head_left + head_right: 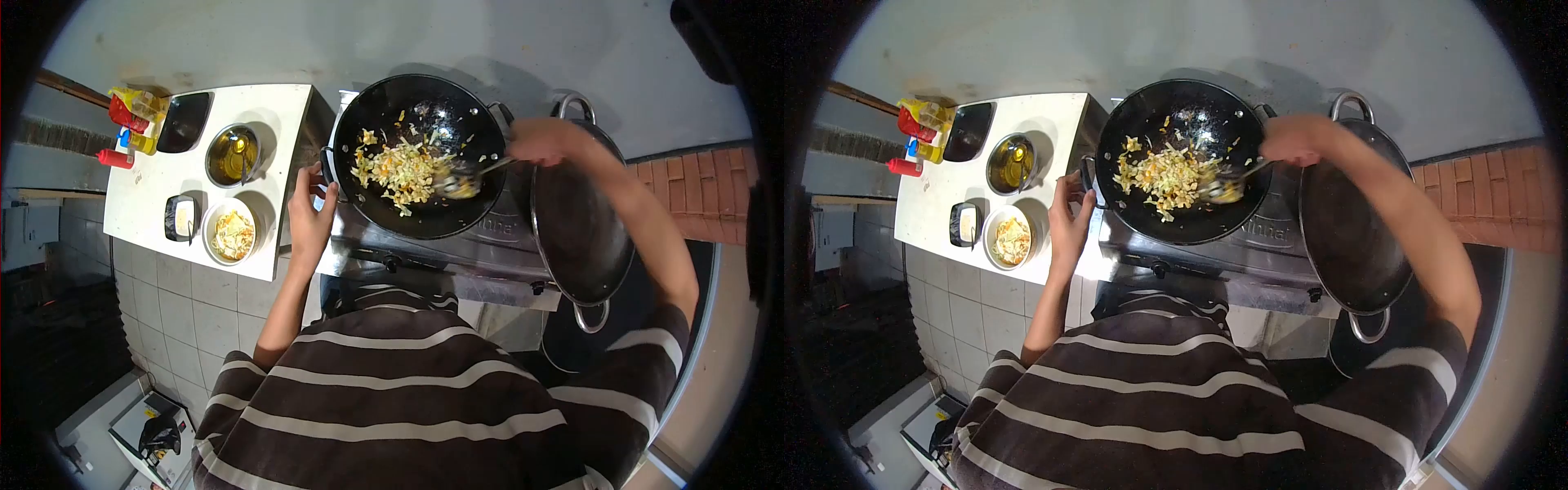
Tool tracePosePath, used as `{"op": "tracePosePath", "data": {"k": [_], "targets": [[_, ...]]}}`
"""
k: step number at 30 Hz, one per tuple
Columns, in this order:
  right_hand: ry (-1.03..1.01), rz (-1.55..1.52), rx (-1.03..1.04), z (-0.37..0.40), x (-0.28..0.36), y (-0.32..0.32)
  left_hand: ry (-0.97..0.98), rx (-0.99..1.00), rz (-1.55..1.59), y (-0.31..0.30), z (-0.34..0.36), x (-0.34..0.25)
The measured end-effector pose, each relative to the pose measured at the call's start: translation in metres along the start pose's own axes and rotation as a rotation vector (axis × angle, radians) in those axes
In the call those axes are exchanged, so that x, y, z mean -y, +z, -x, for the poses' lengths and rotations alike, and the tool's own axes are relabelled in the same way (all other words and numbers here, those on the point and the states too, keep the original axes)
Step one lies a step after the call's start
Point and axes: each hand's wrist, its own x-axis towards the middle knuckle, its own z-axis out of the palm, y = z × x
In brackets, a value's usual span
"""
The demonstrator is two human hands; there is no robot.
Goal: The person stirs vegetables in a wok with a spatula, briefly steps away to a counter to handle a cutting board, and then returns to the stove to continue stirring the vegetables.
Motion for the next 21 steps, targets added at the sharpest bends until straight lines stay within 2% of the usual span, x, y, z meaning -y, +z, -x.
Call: {"op": "tracePosePath", "data": {"k": [2, 3, 5, 6, 8, 9, 10, 12, 15, 17, 19, 20, 21], "targets": [[-0.169, -0.317, 0.201, -0.027, 0.014, 0.02, 0.005, -0.018, 0.007, 0.002, -0.001, 0.001], [-0.172, -0.299, 0.202, -0.038, 0.017, 0.032, -0.01, -0.019, 0.006, 0.002, 0.0, 0.001], [-0.122, -0.691, 0.231, -0.047, 0.019, 0.054, -0.014, -0.034, 0.01, 0.002, 0.001, 0.004], [-0.131, -0.671, 0.237, -0.045, 0.013, 0.056, -0.025, -0.027, 0.022, 0.001, 0.001, 0.002], [-0.673, -0.062, -0.732, -0.038, -0.003, 0.056, -0.017, -0.037, 0.028, 0.001, 0.0, 0.001], [-0.5, 0.024, -0.587, -0.014, 0.009, 0.027, -0.023, -0.026, 0.016, 0.0, 0.0, -0.001], [-0.452, 0.134, -0.624, 0.003, 0.015, 0.006, -0.018, -0.019, 0.015, -0.001, -0.001, 0.002], [-0.536, 0.408, -0.933, -0.009, 0.009, -0.017, -0.002, -0.004, 0.014, 0.0, -0.002, 0.006], [-0.509, 0.442, -0.996, -0.031, 0.032, -0.05, -0.003, 0.002, 0.022, 0.0, -0.002, 0.006], [-0.698, 0.418, -0.956, -0.061, 0.041, -0.051, -0.023, -0.005, 0.036, 0.0, -0.002, 0.003], [-1.005, 0.505, -0.918, -0.059, 0.052, -0.035, -0.031, 0.001, 0.029, 0.0, -0.002, 0.001], [-0.832, 0.67, -0.75, -0.047, 0.06, -0.03, -0.039, 0.003, 0.025, 0.0, -0.002, 0.0], [-0.929, 0.654, -0.765, -0.04, 0.058, -0.027, -0.047, -0.004, 0.026, 0.0, -0.002, 0.001]]}}
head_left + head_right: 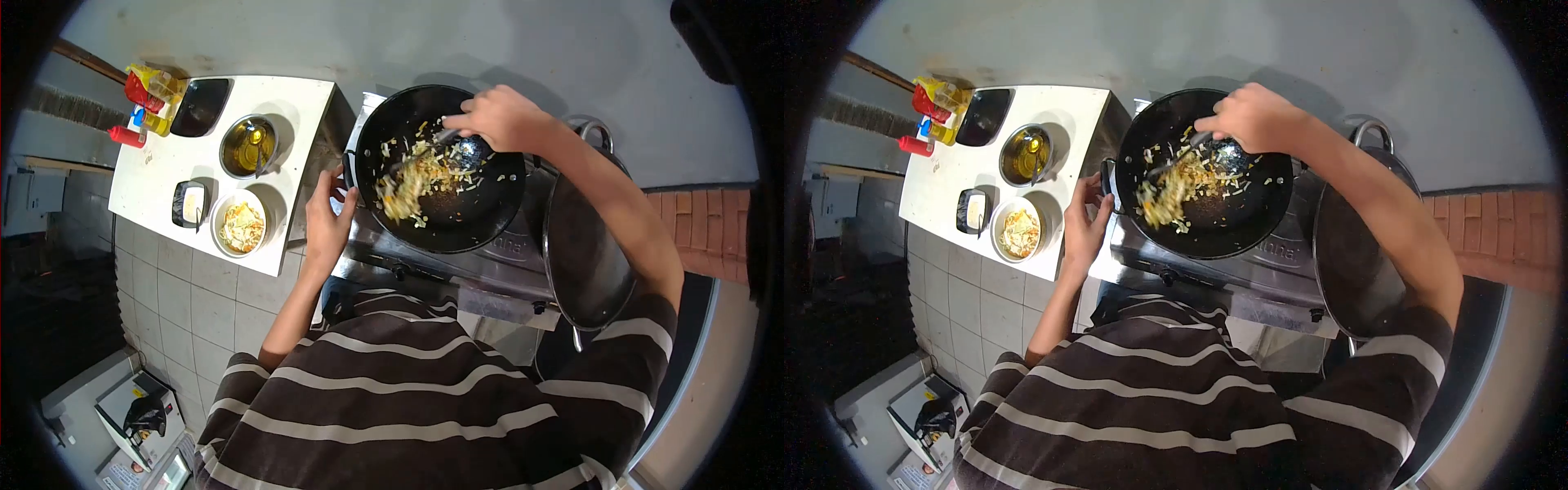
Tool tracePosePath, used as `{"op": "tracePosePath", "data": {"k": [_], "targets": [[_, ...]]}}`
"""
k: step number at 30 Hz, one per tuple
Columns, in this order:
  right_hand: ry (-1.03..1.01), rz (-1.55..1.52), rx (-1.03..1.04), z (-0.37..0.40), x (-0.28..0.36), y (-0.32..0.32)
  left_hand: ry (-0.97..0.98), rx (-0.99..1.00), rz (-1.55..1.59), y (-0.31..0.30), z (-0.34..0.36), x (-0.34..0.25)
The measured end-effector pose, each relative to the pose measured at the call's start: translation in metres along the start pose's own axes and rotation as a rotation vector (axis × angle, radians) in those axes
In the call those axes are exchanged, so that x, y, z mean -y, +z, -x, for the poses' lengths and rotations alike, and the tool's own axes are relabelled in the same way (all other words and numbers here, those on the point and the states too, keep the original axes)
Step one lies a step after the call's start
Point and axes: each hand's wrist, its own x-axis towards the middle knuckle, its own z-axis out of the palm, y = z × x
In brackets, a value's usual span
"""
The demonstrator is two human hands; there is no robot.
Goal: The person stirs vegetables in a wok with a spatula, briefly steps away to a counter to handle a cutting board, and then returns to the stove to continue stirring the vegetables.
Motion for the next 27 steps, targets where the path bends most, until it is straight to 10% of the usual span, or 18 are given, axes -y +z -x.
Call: {"op": "tracePosePath", "data": {"k": [8, 22, 24, 27], "targets": [[0.027, 0.164, -0.285, -0.022, -0.017, -0.014, 0.014, 0.007, -0.02, 0.0, 0.0, -0.007], [0.142, 0.043, -0.2, -0.006, 0.018, -0.017, 0.04, -0.002, -0.05, 0.0, -0.004, -0.004], [-0.093, 0.068, -0.358, 0.004, 0.025, 0.011, 0.009, 0.005, -0.09, -0.002, -0.003, -0.003], [0.014, 0.093, -0.111, 0.03, 0.038, -0.018, 0.028, 0.001, -0.026, -0.003, -0.002, -0.005]]}}
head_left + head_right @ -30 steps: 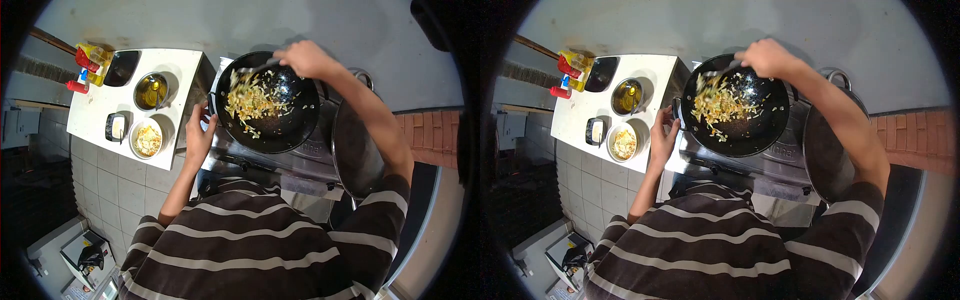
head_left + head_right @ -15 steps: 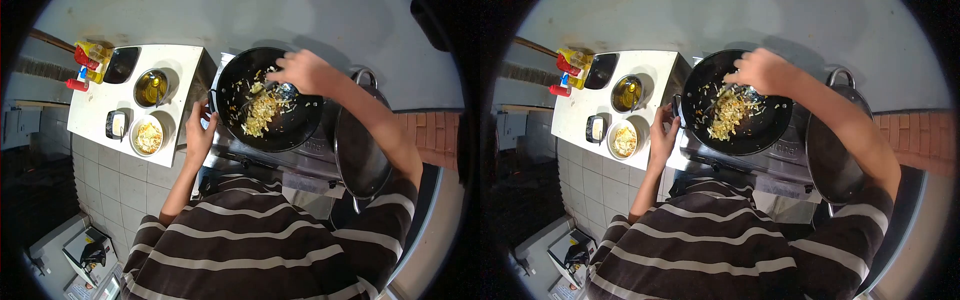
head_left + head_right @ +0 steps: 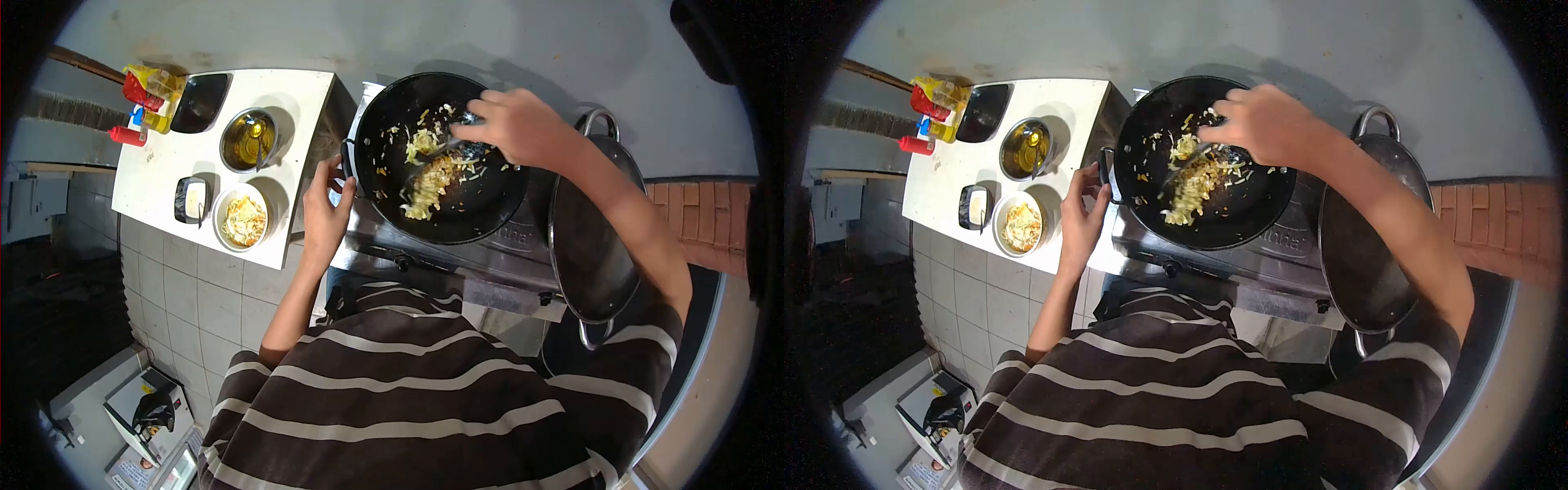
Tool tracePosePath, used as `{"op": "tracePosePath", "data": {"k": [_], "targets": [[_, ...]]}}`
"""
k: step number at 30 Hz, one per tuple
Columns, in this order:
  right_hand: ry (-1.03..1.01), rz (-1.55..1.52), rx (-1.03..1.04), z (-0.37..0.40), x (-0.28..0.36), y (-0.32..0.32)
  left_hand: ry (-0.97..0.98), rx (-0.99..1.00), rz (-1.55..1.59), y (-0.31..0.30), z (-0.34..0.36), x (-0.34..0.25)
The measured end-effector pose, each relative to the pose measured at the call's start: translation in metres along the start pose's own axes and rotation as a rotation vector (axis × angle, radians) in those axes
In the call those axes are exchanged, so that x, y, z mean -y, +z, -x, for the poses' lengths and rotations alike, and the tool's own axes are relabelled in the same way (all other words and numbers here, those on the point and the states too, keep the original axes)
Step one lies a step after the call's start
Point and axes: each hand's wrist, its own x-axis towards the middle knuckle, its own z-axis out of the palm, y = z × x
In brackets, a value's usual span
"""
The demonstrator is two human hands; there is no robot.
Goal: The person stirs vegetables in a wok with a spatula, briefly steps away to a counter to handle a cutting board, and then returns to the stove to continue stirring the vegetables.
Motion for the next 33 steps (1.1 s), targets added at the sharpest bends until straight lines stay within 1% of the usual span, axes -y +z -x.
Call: {"op": "tracePosePath", "data": {"k": [1, 2, 3, 5, 6, 8, 10, 13, 14, 15, 16, 17, 18, 19, 21, 23, 24, 26, 27, 29, 31, 33], "targets": [[0.046, 0.022, 0.065, 0.007, 0.001, -0.008, -0.006, -0.007, 0.003, 0.001, 0.001, 0.0], [0.042, 0.101, -0.014, 0.016, 0.003, -0.014, -0.001, -0.016, -0.008, 0.002, 0.001, 0.001], [0.039, 0.101, -0.013, 0.021, 0.008, -0.025, 0.007, -0.022, -0.02, 0.003, 0.001, 0.001], [0.205, 0.086, 0.018, 0.034, 0.024, -0.049, 0.0, -0.018, 0.0, 0.003, 0.001, 0.003], [0.202, 0.086, 0.02, 0.042, 0.038, -0.057, -0.004, -0.015, 0.019, 0.003, 0.002, 0.005], [0.432, -0.028, 0.193, 0.057, 0.07, -0.072, -0.027, -0.007, 0.024, 0.002, 0.001, 0.002], [0.446, -0.021, 0.158, 0.077, 0.1, -0.063, -0.056, 0.002, 0.03, 0.001, 0.002, 0.0], [0.599, -0.202, 0.131, 0.096, 0.144, -0.052, -0.022, 0.008, 0.01, 0.002, 0.003, -0.001], [0.614, -0.204, 0.133, 0.101, 0.161, -0.048, -0.048, 0.017, 0.01, 0.002, 0.003, 0.0], [0.688, -0.305, 0.04, 0.104, 0.177, -0.044, -0.073, 0.027, 0.01, 0.002, 0.003, 0.001], [0.759, -0.404, -0.055, 0.106, 0.192, -0.041, -0.056, 0.023, -0.015, 0.002, 0.003, -0.002], [0.771, -0.405, -0.051, 0.107, 0.205, -0.039, -0.054, 0.035, -0.011, 0.001, 0.001, -0.002], [0.821, -0.457, -0.1, 0.107, 0.216, -0.037, -0.031, 0.029, -0.011, 0.001, 0.001, -0.002], [0.869, -0.51, -0.15, 0.105, 0.226, -0.034, -0.009, 0.022, -0.011, 0.0, 0.001, -0.001], [0.895, -0.539, -0.175, 0.096, 0.241, -0.021, 0.018, 0.035, -0.015, -0.002, 0.0, 0.003], [0.964, -0.615, -0.306, 0.079, 0.25, 0.004, 0.049, 0.035, -0.036, -0.002, -0.001, 0.005], [0.97, -0.609, -0.313, 0.068, 0.25, 0.025, 0.064, 0.028, -0.041, -0.002, -0.001, 0.003], [1.123, -0.581, -0.338, 0.049, 0.245, 0.059, 0.055, 0.039, -0.033, -0.002, -0.003, 0.006], [1.133, -0.584, -0.344, 0.048, 0.244, 0.057, 0.034, 0.051, -0.028, -0.003, -0.002, 0.007], [1.092, -0.597, -0.496, 0.048, 0.238, 0.044, 0.039, 0.064, -0.036, -0.004, -0.005, 0.006], [1.09, -0.606, -0.485, 0.06, 0.253, 0.014, 0.037, 0.082, -0.046, -0.005, -0.005, 0.007], [1.102, -0.631, -0.304, 0.069, 0.269, -0.009, 0.039, 0.077, -0.045, -0.005, -0.004, 0.009]]}}
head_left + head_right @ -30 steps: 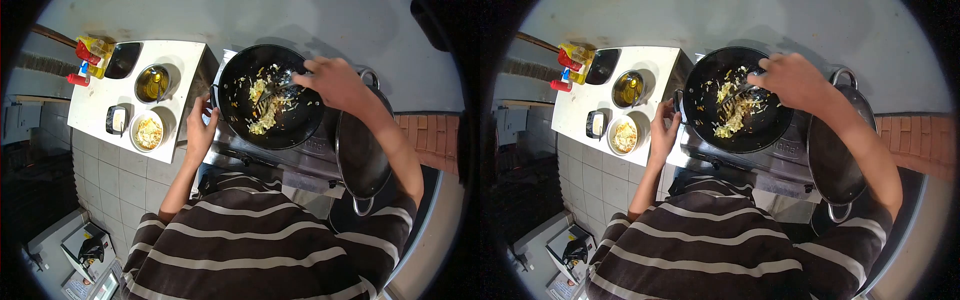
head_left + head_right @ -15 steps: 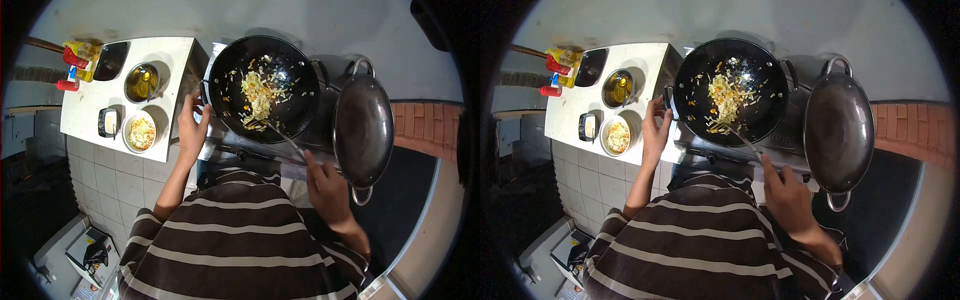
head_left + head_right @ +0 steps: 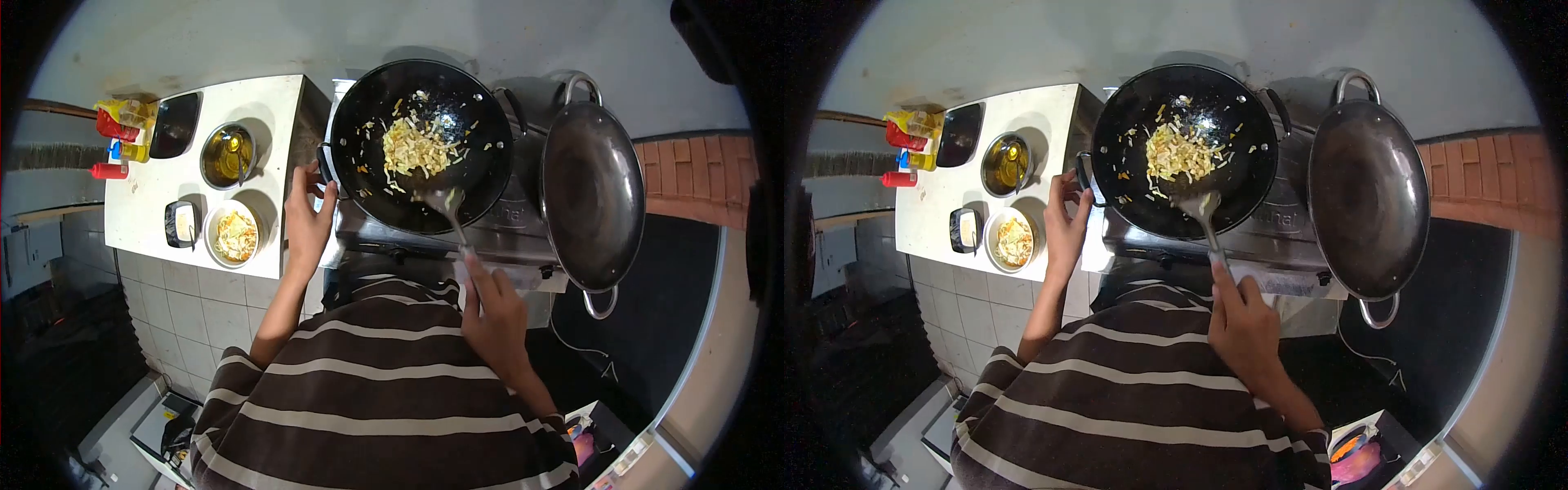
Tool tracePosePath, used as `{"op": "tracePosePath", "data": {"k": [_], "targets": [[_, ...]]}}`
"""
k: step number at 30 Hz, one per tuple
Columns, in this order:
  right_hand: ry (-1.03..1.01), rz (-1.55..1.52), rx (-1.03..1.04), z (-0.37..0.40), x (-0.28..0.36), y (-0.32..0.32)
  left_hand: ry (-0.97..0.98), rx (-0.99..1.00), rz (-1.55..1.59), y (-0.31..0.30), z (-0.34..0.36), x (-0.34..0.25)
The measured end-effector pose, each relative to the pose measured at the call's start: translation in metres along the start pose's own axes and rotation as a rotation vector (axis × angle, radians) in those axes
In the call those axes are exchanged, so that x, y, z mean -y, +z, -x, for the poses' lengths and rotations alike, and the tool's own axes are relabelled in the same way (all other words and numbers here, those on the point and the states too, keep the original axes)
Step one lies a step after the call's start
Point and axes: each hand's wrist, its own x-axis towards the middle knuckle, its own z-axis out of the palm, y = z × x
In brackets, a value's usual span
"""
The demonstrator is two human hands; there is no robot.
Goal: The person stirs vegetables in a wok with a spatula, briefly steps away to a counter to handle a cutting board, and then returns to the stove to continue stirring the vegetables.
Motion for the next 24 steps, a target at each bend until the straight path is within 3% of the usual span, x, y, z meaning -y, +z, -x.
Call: {"op": "tracePosePath", "data": {"k": [5, 8, 12, 15, 17, 20, 24], "targets": [[-0.074, -0.089, -0.074, -0.02, -0.012, 0.065, -0.028, -0.013, 0.01, 0.0, 0.002, -0.006], [-0.059, -0.033, -0.081, -0.053, -0.013, 0.055, 0.01, -0.019, -0.026, 0.002, 0.001, 0.001], [0.002, -0.04, -0.002, -0.019, 0.018, 0.016, 0.032, -0.018, -0.009, 0.0, 0.0, -0.005], [-0.027, -0.105, 0.033, -0.018, 0.015, 0.043, 0.019, -0.033, -0.028, 0.001, 0.003, -0.002], [0.069, -0.083, 0.144, -0.039, 0.017, 0.061, -0.012, -0.006, -0.043, -0.003, 0.003, -0.007], [0.055, -0.144, 0.047, -0.061, 0.024, 0.05, -0.019, 0.011, -0.052, -0.003, -0.002, -0.013], [-0.072, -0.161, -0.014, -0.03, 0.04, 0.029, -0.025, -0.004, -0.056, -0.001, 0.001, -0.012]]}}
